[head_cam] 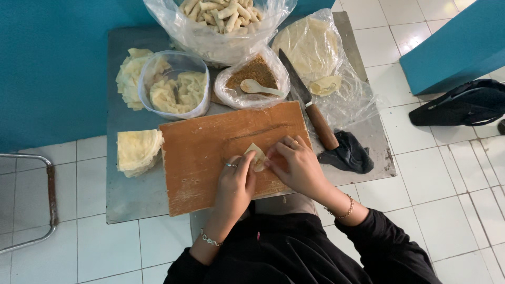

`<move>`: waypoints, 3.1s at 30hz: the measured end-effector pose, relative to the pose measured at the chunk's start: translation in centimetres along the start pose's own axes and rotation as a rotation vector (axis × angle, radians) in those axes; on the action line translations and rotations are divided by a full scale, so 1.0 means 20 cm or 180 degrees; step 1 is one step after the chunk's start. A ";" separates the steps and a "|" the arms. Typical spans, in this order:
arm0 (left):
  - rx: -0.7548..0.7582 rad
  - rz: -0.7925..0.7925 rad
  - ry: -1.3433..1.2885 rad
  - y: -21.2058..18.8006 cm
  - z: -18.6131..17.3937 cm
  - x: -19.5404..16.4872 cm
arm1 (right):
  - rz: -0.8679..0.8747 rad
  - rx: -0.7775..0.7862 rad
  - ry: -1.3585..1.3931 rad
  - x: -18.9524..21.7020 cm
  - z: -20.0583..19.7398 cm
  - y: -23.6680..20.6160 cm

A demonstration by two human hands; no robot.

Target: The person sits on the floor with a cutting board on their lap, folding thin pastry sheets into triangular pieces. They spoon a brown filling from a plastic-lined bowl onto the folded wrappers and fold the wrappers closed into filled parcels, working one piece at a time.

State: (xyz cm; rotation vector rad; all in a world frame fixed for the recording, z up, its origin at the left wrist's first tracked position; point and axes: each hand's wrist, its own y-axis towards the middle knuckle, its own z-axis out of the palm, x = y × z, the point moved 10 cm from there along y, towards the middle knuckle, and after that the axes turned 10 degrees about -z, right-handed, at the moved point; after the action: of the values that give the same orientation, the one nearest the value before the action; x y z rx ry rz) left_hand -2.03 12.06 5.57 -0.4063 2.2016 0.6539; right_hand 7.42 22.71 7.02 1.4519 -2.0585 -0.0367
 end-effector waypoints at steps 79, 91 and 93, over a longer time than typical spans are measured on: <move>0.0866 -0.0732 -0.0608 0.27 0.12 0.27 | -0.1511 0.0007 0.0122 0.23 0.00 -0.01; 0.0699 0.0647 0.0867 0.15 0.05 0.02 | -0.1250 -0.0012 0.0008 0.15 0.06 0.03; 0.0638 0.0826 0.0814 0.13 0.01 0.00 | -0.1317 -0.0022 -0.0092 0.16 0.07 0.03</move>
State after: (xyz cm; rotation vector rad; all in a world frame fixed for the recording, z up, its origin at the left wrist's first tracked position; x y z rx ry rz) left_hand -3.09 14.37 6.31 -0.1044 2.5636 0.5321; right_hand 5.60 19.83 7.59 1.8574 -1.7438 -0.2325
